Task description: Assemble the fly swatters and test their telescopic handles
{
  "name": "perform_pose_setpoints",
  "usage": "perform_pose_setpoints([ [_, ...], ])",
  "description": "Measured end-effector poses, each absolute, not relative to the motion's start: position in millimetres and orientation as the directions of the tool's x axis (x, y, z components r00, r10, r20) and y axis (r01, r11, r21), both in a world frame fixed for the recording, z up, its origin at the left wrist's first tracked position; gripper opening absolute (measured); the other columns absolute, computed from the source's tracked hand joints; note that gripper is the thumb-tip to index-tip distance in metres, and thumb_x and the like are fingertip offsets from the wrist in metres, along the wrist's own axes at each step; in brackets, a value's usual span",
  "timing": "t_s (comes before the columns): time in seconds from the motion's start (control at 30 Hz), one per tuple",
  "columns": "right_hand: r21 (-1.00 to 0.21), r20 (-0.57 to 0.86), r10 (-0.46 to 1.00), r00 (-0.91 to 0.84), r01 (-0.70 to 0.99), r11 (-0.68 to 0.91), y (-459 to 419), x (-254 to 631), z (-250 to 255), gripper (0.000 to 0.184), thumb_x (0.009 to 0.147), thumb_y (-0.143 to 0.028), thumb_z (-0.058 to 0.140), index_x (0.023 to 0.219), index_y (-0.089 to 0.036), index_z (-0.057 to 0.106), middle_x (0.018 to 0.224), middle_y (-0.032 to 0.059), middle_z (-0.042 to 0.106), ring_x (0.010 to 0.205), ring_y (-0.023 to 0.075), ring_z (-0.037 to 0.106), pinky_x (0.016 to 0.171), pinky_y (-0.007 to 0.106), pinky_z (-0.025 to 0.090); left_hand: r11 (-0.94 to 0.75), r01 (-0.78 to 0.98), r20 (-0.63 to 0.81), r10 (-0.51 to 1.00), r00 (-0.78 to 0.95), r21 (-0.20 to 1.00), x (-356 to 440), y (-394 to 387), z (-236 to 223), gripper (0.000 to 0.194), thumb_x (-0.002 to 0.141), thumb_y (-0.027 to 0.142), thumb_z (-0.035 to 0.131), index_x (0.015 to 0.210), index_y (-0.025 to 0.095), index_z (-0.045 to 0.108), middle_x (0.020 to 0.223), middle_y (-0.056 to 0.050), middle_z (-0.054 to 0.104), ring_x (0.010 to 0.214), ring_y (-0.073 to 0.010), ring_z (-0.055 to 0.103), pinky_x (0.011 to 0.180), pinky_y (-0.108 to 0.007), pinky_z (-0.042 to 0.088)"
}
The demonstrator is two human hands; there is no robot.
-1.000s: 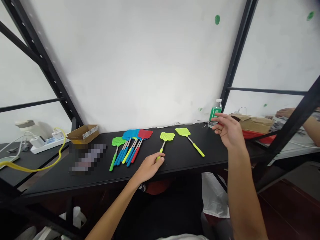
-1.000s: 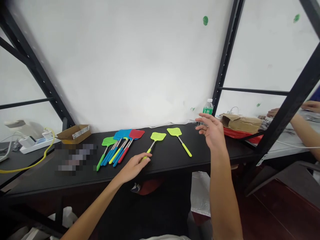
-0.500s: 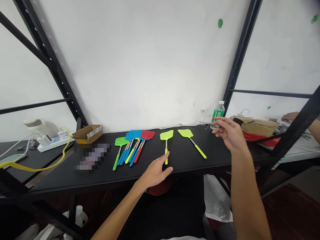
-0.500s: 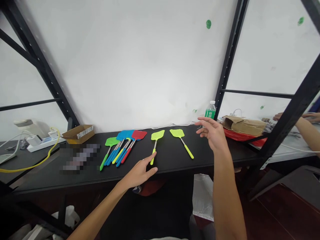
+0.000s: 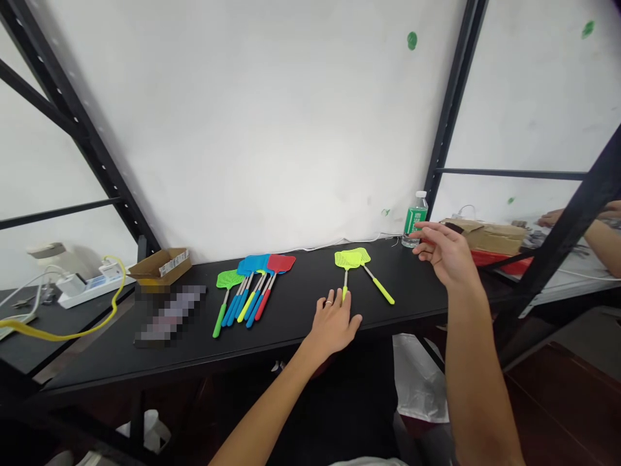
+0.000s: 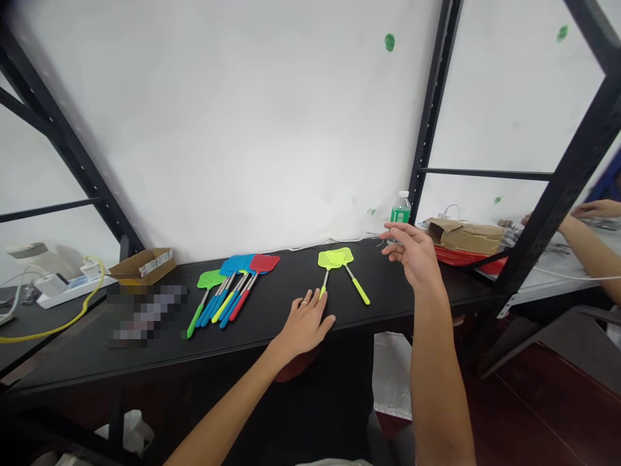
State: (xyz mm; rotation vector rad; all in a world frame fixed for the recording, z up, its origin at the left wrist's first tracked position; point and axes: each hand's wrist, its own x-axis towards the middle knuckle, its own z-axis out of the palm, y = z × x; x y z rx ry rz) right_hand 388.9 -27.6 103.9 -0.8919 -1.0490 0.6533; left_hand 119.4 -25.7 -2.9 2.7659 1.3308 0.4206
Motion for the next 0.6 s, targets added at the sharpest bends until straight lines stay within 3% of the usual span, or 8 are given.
perform_pose_setpoints([
  [0.2,-0.891,0.443,0.817,0.371,0.081,0.446,-20.5,392.4,98.8,0.035,0.077,-0.045,0.074,0.102,-0.02,0.072,0.086,0.0053,0.073,0.056,0.0112,0.065,0.044,0.017,0.047,-0.595,0.794,0.247,0.794,0.556,0.127,155.8,-18.5,-15.2,0.076,0.098,0.06,0.019,0.153,0.008,0.031,0.158,-0.024,0.03,0.146,-0.0407,0.025,0.116,-0.056,0.022],
  [0.37,-0.892,0.392,0.878,0.275,0.348,0.289,-9.0,392.4,88.6,0.039,0.081,-0.048,0.068,0.107,-0.018,0.069,0.088,0.008,0.074,0.057,0.0129,0.067,0.045,0.018,0.048,-0.596,0.775,0.229,0.801,0.553,0.211,173.6,-12.1,-14.7,0.083,0.094,0.069,0.018,0.157,0.014,0.023,0.163,-0.022,0.014,0.147,-0.0447,0.017,0.116,-0.06,0.019],
  [0.47,-0.843,0.304,0.935,0.185,0.51,0.174,4.8,392.0,74.3,0.038,0.083,-0.045,0.066,0.11,-0.018,0.067,0.086,0.0077,0.075,0.058,0.0141,0.068,0.046,0.02,0.049,-0.634,0.735,0.207,0.774,0.599,0.242,181.4,-9.4,-12.1,0.082,0.093,0.07,0.019,0.158,0.019,0.019,0.165,-0.018,0.007,0.148,-0.0456,0.012,0.115,-0.063,0.018],
  [0.6,-0.699,0.159,0.981,0.106,0.714,0.036,27.7,389.3,50.0,0.038,0.08,-0.039,0.069,0.112,-0.018,0.066,0.078,0.0043,0.074,0.052,0.013,0.065,0.045,0.02,0.047,-0.654,0.721,0.215,0.757,0.617,0.23,186.6,-8.5,-12.3,0.08,0.095,0.067,0.016,0.155,0.016,0.028,0.164,-0.018,0.014,0.149,-0.0442,0.012,0.115,-0.062,0.018],
])
